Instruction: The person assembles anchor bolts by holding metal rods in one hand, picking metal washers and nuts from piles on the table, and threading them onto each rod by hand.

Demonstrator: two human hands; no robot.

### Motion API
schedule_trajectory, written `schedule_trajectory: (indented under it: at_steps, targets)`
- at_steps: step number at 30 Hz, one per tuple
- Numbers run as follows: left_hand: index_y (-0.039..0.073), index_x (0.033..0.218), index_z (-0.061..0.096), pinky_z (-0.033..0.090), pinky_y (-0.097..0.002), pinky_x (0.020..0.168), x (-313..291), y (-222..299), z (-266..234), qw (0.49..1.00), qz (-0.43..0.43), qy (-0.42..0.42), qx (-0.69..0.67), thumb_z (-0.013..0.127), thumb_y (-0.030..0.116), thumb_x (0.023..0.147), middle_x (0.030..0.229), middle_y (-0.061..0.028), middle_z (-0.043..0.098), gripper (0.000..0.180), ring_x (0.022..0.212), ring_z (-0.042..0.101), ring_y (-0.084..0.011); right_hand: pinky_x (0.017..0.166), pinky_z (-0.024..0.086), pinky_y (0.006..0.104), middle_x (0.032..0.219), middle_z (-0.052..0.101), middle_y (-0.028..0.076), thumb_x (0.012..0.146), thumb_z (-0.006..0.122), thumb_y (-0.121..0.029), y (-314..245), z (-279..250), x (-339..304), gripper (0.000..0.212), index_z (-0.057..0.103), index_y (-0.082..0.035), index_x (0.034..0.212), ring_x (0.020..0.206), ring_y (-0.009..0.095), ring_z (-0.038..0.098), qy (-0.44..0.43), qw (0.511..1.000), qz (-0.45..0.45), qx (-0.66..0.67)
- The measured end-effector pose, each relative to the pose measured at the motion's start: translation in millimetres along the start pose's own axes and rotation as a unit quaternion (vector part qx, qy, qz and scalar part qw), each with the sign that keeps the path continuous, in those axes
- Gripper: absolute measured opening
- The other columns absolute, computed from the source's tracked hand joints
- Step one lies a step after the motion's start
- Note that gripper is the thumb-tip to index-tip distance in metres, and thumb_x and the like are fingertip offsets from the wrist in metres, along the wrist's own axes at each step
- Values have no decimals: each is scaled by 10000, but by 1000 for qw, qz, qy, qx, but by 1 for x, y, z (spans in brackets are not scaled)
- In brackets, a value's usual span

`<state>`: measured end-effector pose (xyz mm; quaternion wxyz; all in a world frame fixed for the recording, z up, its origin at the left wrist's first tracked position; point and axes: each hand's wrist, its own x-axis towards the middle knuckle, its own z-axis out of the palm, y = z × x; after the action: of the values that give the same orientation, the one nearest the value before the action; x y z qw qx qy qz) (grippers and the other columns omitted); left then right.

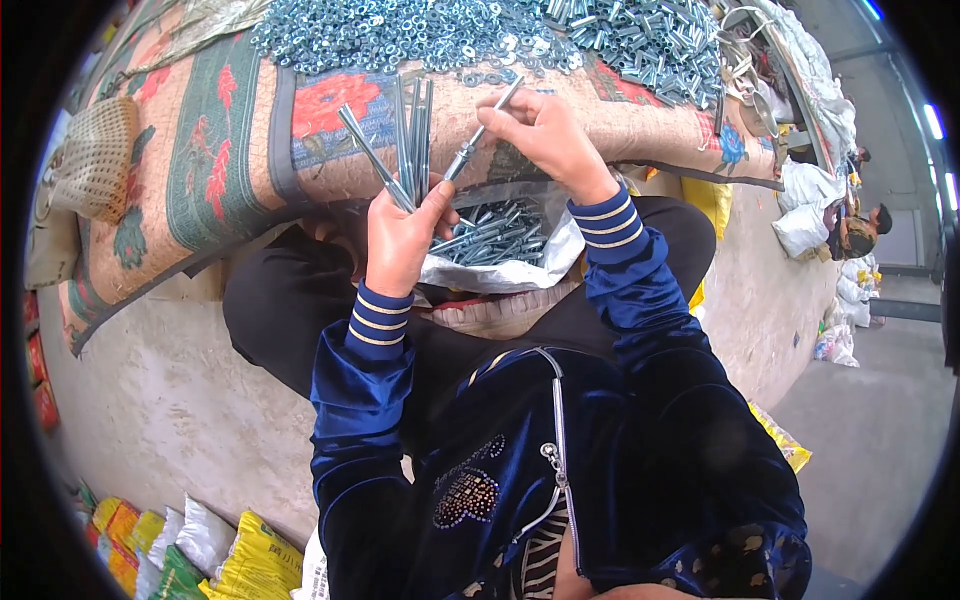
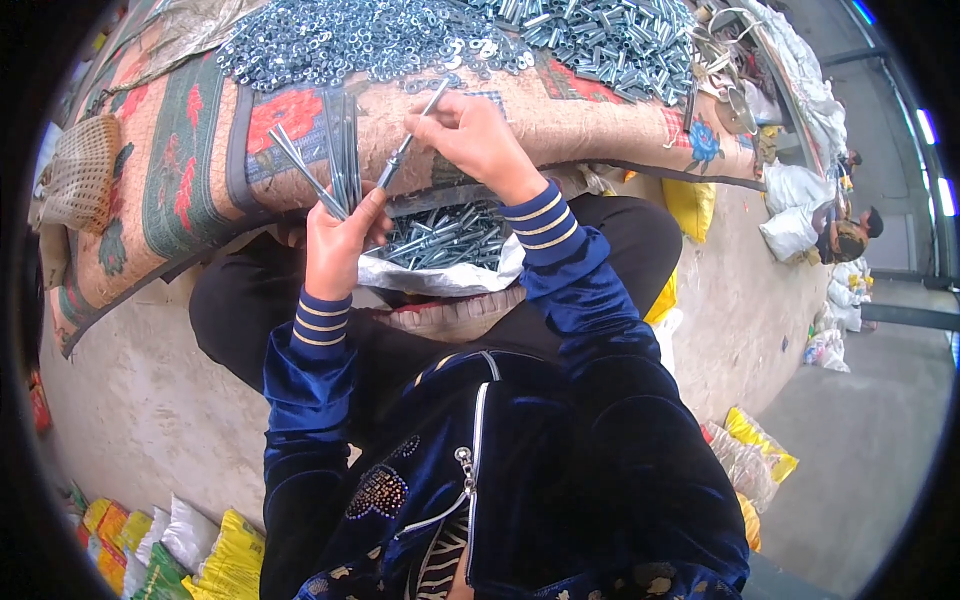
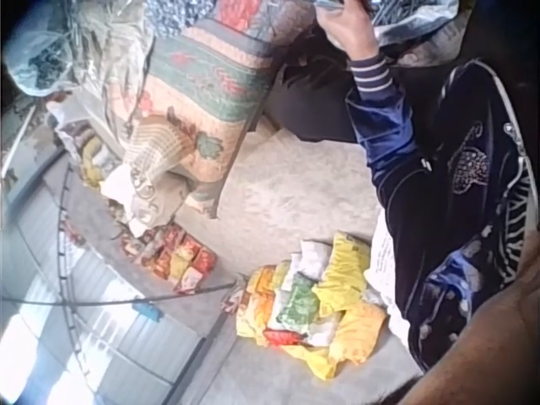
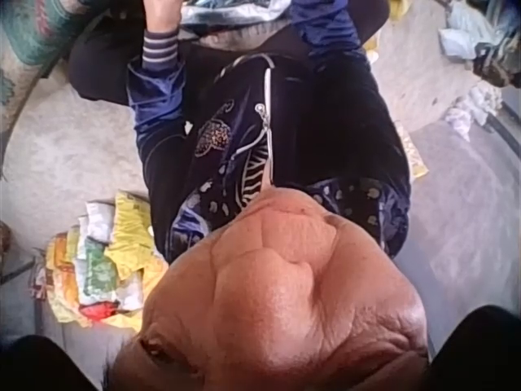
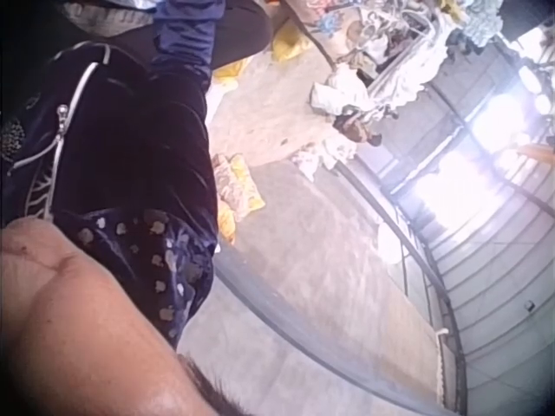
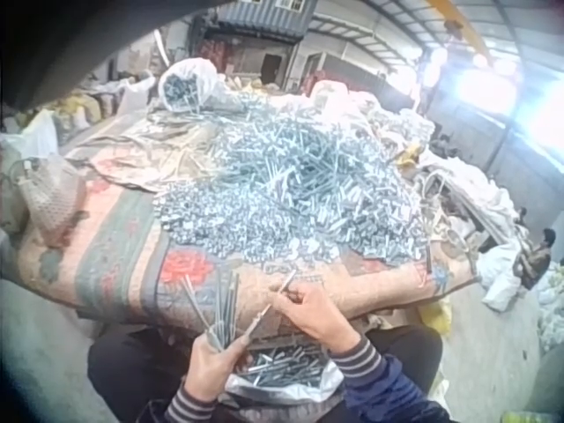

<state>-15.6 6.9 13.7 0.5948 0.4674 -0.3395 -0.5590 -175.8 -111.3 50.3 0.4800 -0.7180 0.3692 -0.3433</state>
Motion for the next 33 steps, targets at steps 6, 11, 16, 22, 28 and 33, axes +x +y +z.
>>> schedule_trajectory:
  at_steps: [6,11,16,22,28,33]
  targets:
    - [-17,905,584,439,-210,494,0,2,-2,1000,-13,-4,8,625,117,874,643,-59,602,144,518,551,-93,580,425,181,696,610,2,873,647,-253,-4,-8,0,319,635,12,1051,551,32,507,-52,990,131,-28]
    - [0,936,583,422,-196,500,1,0,3,1000,-2,-21,18,634,131,874,656,-39,594,153,534,534,-79,504,381,191,656,594,-14,855,663,-233,2,2,-6,274,648,-2,1003,582,38,511,-81,993,82,-3]
    - [-11,903,591,431,-204,481,1,0,7,999,22,-2,28,620,88,870,637,-49,597,108,510,540,-84,636,446,189,857,646,2,854,665,-174,-2,-1,-8,302,613,-2,1097,729,49,569,-101,993,22,55]
    - [-5,888,589,400,-201,467,-2,-2,10,998,24,6,62,611,76,872,622,-30,581,86,500,516,-73,554,394,163,775,639,-16,843,679,-150,-2,2,-13,261,629,14,1040,637,10,523,-11,991,128,30]
    - [-5,893,595,387,-199,468,-2,-5,12,996,34,-5,81,614,101,877,606,-16,561,109,497,497,-65,642,450,204,872,637,-6,818,702,-159,0,6,-19,275,639,18,1019,733,28,533,-95,978,72,172]
    - [13,965,611,342,-197,435,4,-13,6,991,18,39,130,620,157,887,582,8,535,164,480,449,-41,584,444,226,763,633,17,791,701,-172,-1,-2,-24,200,662,-18,913,704,41,549,-58,987,89,-116]
